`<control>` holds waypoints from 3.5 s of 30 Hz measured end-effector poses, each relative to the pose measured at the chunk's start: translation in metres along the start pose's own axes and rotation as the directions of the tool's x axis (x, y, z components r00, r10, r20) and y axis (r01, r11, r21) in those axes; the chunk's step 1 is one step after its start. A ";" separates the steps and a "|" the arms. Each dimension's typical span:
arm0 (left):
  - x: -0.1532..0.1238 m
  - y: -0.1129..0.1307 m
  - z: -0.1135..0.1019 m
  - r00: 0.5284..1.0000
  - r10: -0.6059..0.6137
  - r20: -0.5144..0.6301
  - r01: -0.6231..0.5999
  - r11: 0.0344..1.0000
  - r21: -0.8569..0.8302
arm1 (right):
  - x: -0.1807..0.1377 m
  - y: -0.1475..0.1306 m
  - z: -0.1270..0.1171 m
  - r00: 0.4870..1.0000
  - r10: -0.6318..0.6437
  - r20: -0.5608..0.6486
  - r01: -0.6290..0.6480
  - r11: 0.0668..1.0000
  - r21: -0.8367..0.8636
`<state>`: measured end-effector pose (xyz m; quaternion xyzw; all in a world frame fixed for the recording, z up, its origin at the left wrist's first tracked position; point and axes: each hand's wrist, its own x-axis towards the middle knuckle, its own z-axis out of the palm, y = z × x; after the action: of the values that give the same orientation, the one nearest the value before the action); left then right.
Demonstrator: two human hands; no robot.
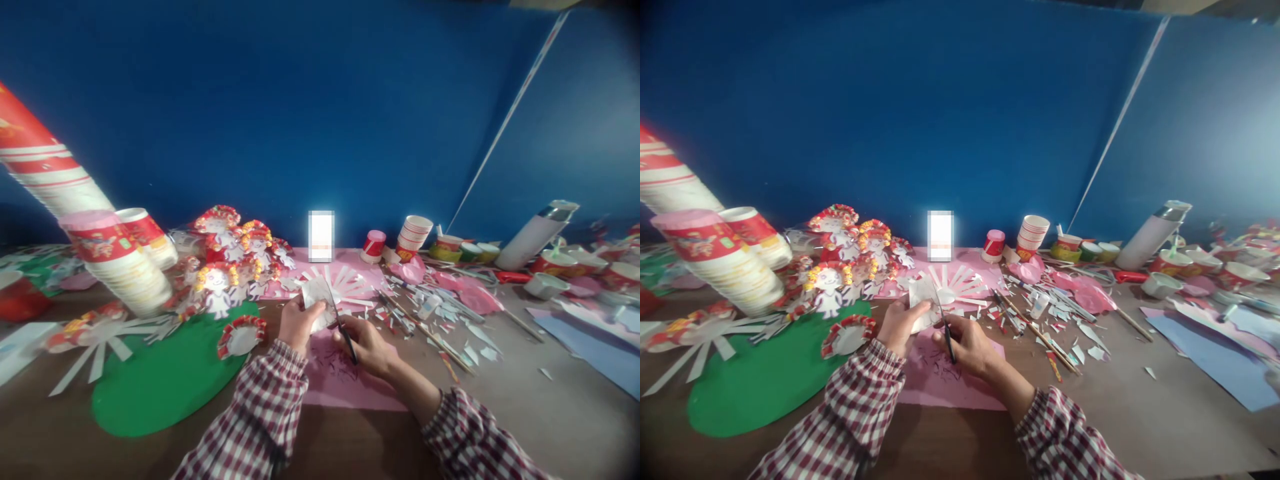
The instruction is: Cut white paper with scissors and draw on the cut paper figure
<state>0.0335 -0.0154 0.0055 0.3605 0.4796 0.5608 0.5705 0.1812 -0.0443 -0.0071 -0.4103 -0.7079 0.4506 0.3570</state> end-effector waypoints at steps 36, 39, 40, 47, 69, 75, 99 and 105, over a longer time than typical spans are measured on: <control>-0.001 0.002 -0.002 0.999 0.033 0.027 -0.035 0.997 0.071 | 0.000 0.010 -0.001 0.997 0.081 0.013 -0.082 0.995 0.055; -0.002 0.004 -0.001 1.000 0.026 0.013 -0.027 0.997 0.074 | 0.000 0.011 -0.001 0.995 0.094 0.013 -0.095 0.994 0.062; -0.002 0.004 -0.001 1.000 0.020 0.014 -0.021 0.998 0.062 | 0.000 0.011 -0.001 0.995 0.098 0.013 -0.099 0.993 0.067; -0.002 0.002 -0.001 0.999 0.004 0.032 -0.005 1.000 0.017 | 0.001 0.011 0.000 0.993 0.114 0.011 -0.115 0.989 0.090; 0.002 -0.003 -0.005 0.998 0.045 0.051 -0.053 0.985 0.167 | 0.000 0.013 -0.002 0.997 0.075 -0.007 -0.075 0.997 0.029; 0.003 -0.007 -0.006 0.996 0.060 0.062 -0.072 0.972 0.222 | 0.000 0.014 -0.003 0.999 0.052 -0.002 -0.052 0.998 0.033; 0.000 0.000 -0.004 0.998 0.027 0.058 -0.036 0.986 0.162 | -0.001 0.006 -0.004 0.997 0.075 0.001 -0.075 0.997 0.031; 0.001 -0.001 -0.004 0.997 0.052 0.061 -0.065 0.970 0.235 | 0.000 0.010 -0.005 0.996 0.085 0.005 -0.085 0.993 0.080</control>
<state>0.0297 -0.0154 0.0030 0.4551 0.5164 0.5060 0.5198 0.1883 -0.0403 -0.0152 -0.4249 -0.6715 0.4938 0.3531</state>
